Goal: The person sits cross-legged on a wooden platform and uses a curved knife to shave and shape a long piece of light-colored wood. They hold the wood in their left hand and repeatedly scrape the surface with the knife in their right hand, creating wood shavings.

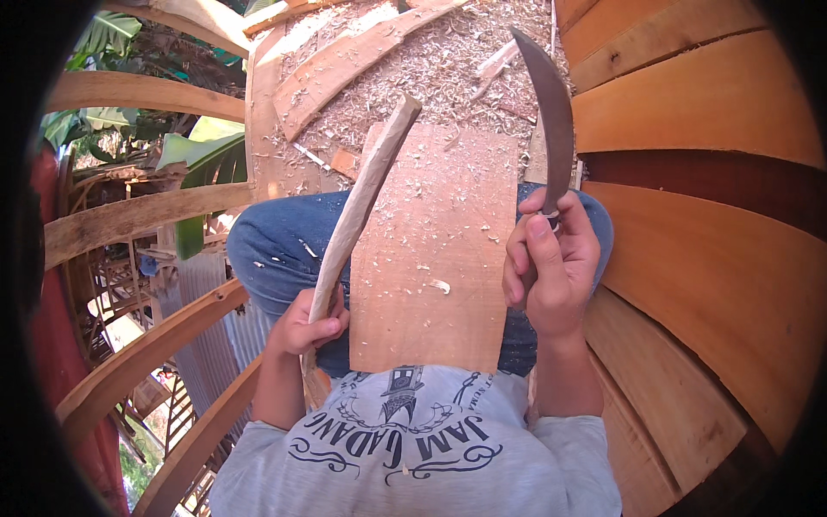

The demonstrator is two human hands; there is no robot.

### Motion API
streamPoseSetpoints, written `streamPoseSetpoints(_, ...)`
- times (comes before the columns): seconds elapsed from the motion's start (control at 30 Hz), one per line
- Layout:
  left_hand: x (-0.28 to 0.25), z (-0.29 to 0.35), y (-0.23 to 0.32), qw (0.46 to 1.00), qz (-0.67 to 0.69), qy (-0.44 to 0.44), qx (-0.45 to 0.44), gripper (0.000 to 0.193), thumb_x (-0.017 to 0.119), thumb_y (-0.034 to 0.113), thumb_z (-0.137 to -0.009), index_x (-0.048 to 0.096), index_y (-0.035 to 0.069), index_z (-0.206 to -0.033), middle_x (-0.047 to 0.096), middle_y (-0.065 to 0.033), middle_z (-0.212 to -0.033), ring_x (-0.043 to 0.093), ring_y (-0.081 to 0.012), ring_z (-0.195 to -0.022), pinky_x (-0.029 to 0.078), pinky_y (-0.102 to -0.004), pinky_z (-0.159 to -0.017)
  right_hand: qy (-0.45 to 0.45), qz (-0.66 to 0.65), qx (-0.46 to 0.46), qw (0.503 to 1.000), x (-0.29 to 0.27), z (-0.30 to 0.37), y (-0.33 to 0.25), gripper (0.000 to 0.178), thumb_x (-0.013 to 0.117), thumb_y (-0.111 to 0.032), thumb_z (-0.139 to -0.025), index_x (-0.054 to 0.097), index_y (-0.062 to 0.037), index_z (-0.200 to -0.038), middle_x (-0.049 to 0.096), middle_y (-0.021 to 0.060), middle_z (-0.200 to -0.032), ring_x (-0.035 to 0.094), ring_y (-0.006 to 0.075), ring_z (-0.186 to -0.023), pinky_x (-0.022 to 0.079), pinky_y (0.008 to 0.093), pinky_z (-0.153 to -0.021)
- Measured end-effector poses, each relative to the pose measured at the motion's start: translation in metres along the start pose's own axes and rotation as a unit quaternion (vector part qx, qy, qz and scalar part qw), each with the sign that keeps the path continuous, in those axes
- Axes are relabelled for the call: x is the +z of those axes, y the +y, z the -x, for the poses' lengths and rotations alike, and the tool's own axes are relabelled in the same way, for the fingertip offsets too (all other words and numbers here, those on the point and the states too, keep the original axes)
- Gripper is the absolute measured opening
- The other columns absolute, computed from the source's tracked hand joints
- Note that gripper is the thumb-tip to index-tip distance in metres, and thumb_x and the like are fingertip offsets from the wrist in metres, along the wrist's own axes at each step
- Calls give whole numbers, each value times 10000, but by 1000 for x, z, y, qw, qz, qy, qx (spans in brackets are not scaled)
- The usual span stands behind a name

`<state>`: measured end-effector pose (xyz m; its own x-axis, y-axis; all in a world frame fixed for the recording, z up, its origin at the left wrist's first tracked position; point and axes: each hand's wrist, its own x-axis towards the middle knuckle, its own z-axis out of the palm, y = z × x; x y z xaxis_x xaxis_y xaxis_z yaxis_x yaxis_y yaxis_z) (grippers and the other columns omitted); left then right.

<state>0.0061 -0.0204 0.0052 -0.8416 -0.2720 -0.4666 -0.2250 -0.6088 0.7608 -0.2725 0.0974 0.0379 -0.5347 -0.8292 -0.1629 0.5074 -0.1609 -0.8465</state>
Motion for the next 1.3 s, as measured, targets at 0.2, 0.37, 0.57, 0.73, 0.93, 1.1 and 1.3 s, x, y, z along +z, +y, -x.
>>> streamPoseSetpoints(0.2,1,1,-2,1000,-10,3,15,366,644,311,-833,410,41,-755,388,4,-546,334,-50,-397,242,-207,-349,-20,224,-45,973,12,12,25,104,557,-90,-898,481,-30,-935,472,-11,-562,421,56,-405,345,226,-382)
streamPoseSetpoints(0.37,3,2,-3,999,-19,-7,33,464,563,450,-867,425,8,-897,397,7,-569,323,-42,-403,252,-200,-360,-117,489,-150,851,20,4,28,143,644,-90,-808,521,-22,-833,518,77,-569,551,213,-457,416,302,-438)
streamPoseSetpoints(0.57,14,4,-1,993,-98,46,43,603,472,644,-842,396,47,-809,385,-22,-556,318,-52,-415,241,-203,-342,-139,519,-108,836,22,7,25,229,672,-208,-822,530,-30,-790,525,103,-540,562,236,-448,425,326,-431)
streamPoseSetpoints(0.73,20,8,-9,980,-178,59,71,669,447,667,-840,452,-1,-886,406,-14,-564,344,-56,-423,265,-199,-351,30,518,-130,845,1,-6,15,279,645,-242,-859,521,-11,-764,483,95,-514,493,206,-398,381,301,-408)
streamPoseSetpoints(0.93,22,20,-21,954,-254,53,153,694,450,639,-853,490,-51,-920,446,-14,-564,379,-52,-420,284,-205,-371,10,480,-188,857,1,1,2,293,603,-259,-897,558,20,-817,437,51,-511,426,109,-423,341,258,-421)
streamPoseSetpoints(1.1,25,18,-17,955,-248,101,126,657,455,636,-853,484,-21,-843,448,-15,-570,389,-66,-427,298,-223,-381,35,397,-185,898,-5,10,4,366,591,-348,-895,585,7,-804,430,26,-511,419,92,-427,336,258,-420)
streamPoseSetpoints(1.3,30,23,-19,938,-298,110,138,608,472,619,-854,454,17,-769,458,-14,-569,408,-67,-433,320,-214,-401,-73,571,-261,775,17,11,8,486,707,-439,-744,432,-76,-574,407,69,-477,453,236,-390,349,321,-394)
